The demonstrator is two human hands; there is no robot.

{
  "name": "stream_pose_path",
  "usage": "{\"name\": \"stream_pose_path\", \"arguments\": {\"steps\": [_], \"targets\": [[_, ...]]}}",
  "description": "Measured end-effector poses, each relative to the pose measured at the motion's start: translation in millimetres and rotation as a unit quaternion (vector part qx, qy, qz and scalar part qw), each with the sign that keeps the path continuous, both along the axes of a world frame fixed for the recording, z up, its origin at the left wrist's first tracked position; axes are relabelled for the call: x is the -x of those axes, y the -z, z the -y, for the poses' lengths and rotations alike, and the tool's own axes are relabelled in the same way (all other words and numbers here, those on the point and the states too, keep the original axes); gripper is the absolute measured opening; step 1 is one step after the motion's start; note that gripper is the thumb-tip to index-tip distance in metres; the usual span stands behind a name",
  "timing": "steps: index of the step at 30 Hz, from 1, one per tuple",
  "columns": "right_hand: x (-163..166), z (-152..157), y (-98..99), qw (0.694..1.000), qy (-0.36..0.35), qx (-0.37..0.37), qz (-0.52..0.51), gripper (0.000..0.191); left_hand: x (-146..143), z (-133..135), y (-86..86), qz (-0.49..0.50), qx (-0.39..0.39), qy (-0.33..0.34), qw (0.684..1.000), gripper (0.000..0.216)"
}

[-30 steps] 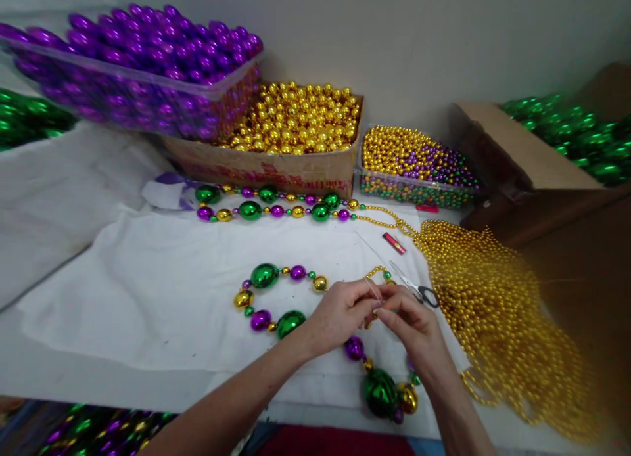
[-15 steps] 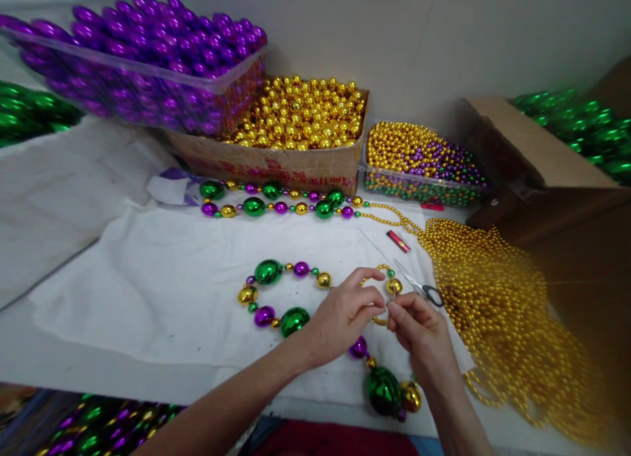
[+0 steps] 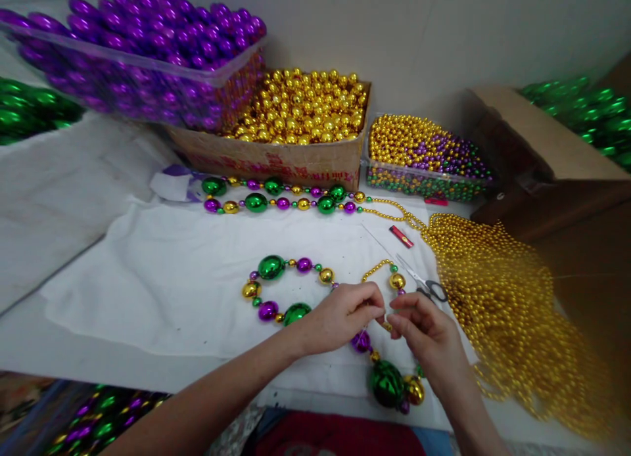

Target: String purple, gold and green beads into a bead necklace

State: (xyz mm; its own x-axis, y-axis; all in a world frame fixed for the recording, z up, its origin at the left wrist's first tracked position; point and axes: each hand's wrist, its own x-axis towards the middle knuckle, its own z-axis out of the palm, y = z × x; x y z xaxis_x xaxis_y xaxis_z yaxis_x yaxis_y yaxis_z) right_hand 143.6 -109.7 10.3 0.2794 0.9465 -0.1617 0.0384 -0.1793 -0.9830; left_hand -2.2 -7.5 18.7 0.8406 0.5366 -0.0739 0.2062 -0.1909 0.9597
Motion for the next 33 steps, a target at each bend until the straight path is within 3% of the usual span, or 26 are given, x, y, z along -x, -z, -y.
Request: {"name": "stream_pose_path", "arguments": {"steps": [3,6,8,10,13,17,21,27,30,33], "targets": [[7,6,-6.3,0.975,-0.021,-0.056,0.214,0.012,1,-1,4.5,-0.002,0.132,0.009,0.991,0.009],[6,6,-9.0,0.955,-0.036,-0.072,0.286,0.014,3,-4,5.2,-0.009,0.130,0.022,0.991,0.010],[0,2,-7.3,0.981,-0.063,-0.016,0.184,0.019,4,-8,2.6,0.005,0.071,0.042,0.997,0.010],[-6,-2,-3.0,0.993,-0.095,0.068,-0.021,0.028,5,-13,-0.1,0.031,0.023,0.073,0.997,0.011],[-9,-6,6.1,0.937,-0.098,0.142,-0.304,0.033,5,-15,1.7,0.028,-0.001,0.078,0.997,0.011],[-6,-7,16.1,0.877,-0.054,0.132,-0.460,0.030,4,-6,13.9,0.014,-0.075,0.009,0.997,0.011],[-1,-6,19.7,0.857,-0.001,0.136,-0.498,0.029,5,7,22.5,0.032,-0.156,-0.027,0.987,0.018],[4,-7,21.7,0.886,0.033,0.110,-0.450,0.032,7,9,20.2,0.079,-0.192,0.016,0.978,0.017],[8,-6,20.3,0.900,0.043,0.113,-0.419,0.034,5,7,19.3,0.094,-0.137,-0.008,0.986,0.016],[12,-5,17.8,0.926,0.041,0.111,-0.357,0.035,3,7,19.7,0.078,-0.001,-0.078,0.994,0.018]]}}
